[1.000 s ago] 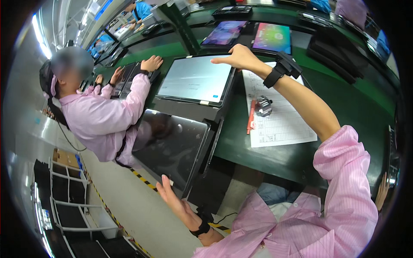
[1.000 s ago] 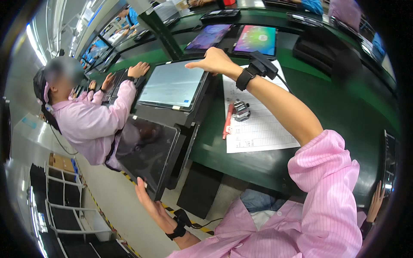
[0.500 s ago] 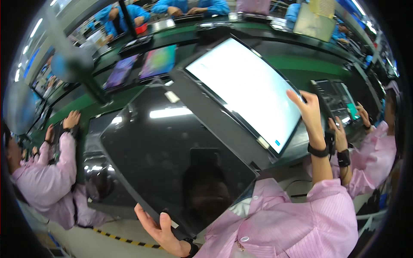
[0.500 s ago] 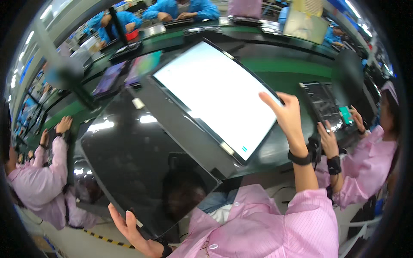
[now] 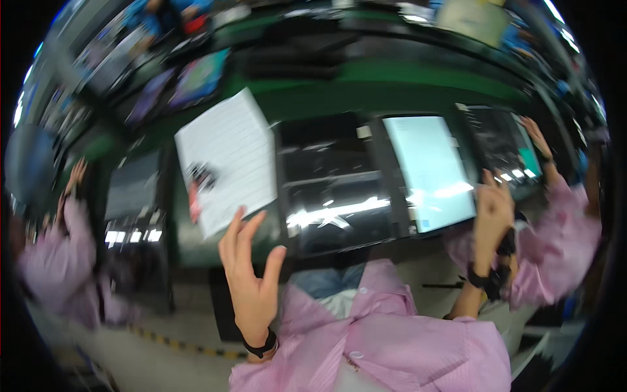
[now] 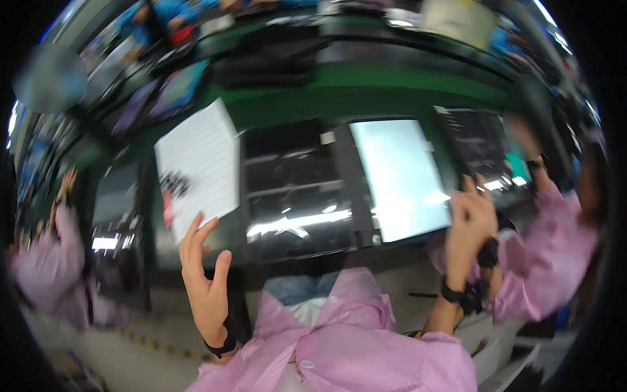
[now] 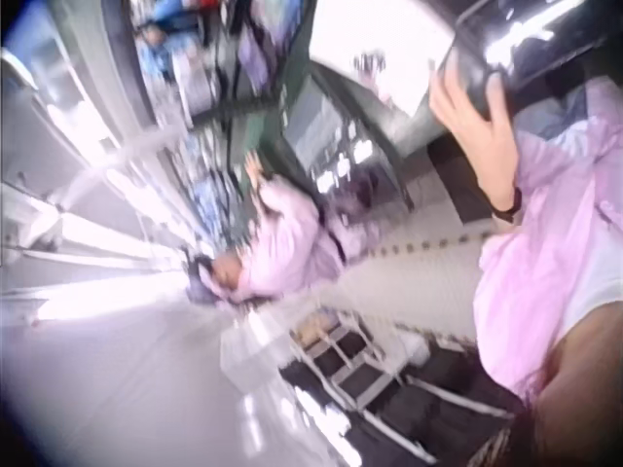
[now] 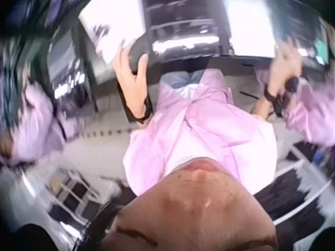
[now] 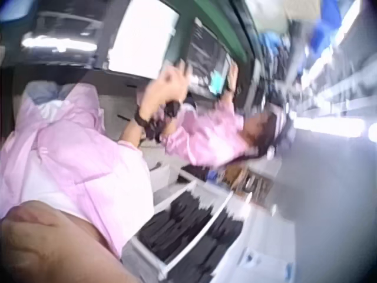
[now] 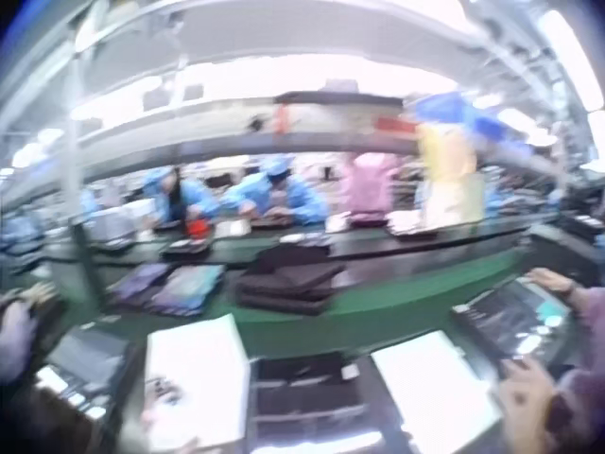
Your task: Inspecting electronic tablets and applying/removing protective films at an assembly line.
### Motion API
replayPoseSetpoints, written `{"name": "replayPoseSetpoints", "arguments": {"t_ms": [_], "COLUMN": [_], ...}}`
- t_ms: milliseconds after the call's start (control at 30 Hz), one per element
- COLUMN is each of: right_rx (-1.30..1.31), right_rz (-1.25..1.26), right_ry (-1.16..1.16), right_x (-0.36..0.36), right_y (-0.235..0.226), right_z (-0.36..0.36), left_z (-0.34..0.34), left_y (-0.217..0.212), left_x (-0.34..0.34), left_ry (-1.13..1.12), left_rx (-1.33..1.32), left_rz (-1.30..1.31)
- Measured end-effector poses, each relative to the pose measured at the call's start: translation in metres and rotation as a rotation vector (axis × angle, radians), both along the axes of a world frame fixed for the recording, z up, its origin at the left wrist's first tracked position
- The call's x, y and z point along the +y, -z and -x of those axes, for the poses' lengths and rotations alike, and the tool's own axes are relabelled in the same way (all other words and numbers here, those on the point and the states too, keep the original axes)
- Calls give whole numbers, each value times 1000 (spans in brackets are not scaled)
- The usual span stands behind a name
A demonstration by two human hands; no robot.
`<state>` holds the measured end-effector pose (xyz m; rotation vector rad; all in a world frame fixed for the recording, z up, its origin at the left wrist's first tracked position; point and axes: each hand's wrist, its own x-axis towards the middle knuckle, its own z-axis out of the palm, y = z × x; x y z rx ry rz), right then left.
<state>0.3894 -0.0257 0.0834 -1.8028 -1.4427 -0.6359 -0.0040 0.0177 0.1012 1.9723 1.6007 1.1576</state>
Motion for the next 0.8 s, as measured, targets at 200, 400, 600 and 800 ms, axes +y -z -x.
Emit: {"name": "replayPoseSetpoints", "arguments": {"t_ms": [200, 400, 600, 800], "right_rx": [685, 386, 312, 185], "right_rz": [-295, -76, 137, 106], "right_ry": [-375, -525, -537, -450], "right_x": [11, 41, 23, -32], "right_y": [7, 5, -7, -31], "right_z": [19, 68, 64, 73], "left_z": [107, 209, 280, 273], "left_y": [81, 362, 611, 683], "left_x": [-91, -244, -387, -414], "left_ry": [285, -872, -660, -822], "left_rx": [-503, -668, -24, -378], "left_rz": [724, 878, 1057, 1337]}}
